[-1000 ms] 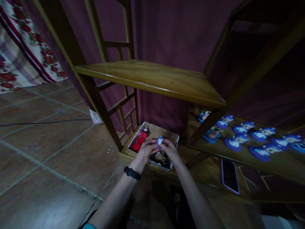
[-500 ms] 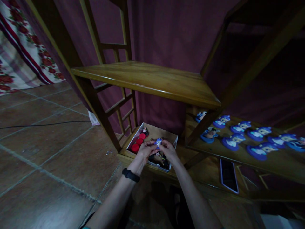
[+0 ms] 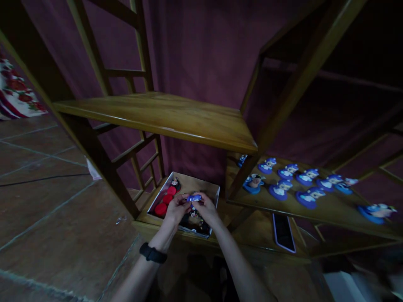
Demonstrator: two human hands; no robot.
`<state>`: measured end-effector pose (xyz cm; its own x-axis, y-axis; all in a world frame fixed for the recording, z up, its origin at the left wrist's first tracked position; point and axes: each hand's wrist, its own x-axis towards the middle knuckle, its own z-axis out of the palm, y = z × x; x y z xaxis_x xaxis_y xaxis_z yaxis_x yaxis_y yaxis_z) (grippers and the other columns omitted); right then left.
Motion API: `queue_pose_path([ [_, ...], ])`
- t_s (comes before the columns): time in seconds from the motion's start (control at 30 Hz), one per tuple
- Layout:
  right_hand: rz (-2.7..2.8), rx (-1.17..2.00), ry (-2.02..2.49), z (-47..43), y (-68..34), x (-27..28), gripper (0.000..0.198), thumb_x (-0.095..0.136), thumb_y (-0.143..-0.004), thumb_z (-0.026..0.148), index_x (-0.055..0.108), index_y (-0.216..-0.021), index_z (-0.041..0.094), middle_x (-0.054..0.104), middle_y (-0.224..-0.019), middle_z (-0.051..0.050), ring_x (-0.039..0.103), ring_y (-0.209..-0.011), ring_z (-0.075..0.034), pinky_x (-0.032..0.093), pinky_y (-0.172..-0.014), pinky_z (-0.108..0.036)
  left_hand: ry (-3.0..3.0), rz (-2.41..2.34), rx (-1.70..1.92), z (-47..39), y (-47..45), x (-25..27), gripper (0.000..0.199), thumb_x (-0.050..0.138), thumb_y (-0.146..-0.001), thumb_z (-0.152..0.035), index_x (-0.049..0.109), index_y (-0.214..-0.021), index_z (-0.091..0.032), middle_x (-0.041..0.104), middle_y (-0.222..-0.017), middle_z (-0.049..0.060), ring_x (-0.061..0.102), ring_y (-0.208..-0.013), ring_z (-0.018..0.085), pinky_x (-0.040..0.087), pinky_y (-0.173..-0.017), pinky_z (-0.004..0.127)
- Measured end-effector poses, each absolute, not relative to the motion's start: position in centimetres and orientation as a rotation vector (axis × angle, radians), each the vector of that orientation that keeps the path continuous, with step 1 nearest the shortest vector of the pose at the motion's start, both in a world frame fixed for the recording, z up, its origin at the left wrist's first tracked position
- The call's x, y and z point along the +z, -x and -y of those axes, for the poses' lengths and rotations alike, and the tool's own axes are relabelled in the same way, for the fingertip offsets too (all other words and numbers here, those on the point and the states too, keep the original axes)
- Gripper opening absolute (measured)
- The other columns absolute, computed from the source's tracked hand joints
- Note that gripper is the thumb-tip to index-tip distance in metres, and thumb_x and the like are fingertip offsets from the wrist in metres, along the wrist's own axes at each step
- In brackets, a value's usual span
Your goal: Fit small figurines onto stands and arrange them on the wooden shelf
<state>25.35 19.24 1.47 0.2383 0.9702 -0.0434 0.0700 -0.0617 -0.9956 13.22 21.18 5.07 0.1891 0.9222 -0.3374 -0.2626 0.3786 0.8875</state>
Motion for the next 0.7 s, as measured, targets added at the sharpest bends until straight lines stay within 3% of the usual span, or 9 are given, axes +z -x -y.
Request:
queue_pose_path([
  [0.27,1.123,0.960,1.513,-19.7,-25.4,1.1,0.031,0.058,-0.073,0.025,0.057,-0.104,0.025,0.063,-0.092,0.002,0.059,-0.084,-0.014,0.047,-0.080,-0.028,-0.717,-1.104,1.004,-22.1,-13.0,4.6,0.024,0.066,-0.065,-0.003,0.062,-0.087,-0.011,0.066,-0.070,0.003,0.062,-0.058,0.012,0.053,-0.056,0.022],
  [0.43,1.133,0.935,1.547,-19.3,-25.4,1.7,0.032,0.056,-0.075,0.024,0.054,-0.107,0.027,0.061,-0.091,0.003,0.058,-0.081,-0.013,0.046,-0.077,-0.027,-0.708,-1.087,0.920,-22.2,-12.9,4.8,0.016,0.065,-0.066,-0.001,0.065,-0.080,-0.009,0.067,-0.071,0.005,0.064,-0.060,0.012,0.053,-0.057,0.020],
  [0.7,1.181,0.903,1.666,-18.7,-25.6,2.9,0.032,0.057,-0.074,0.024,0.053,-0.105,0.029,0.059,-0.083,0.005,0.056,-0.076,-0.013,0.044,-0.071,-0.024,-0.727,-1.127,0.868,-22.7,-12.7,4.3,0.020,0.063,-0.067,0.002,0.066,-0.082,-0.010,0.068,-0.072,0.006,0.064,-0.060,0.011,0.053,-0.056,0.018],
])
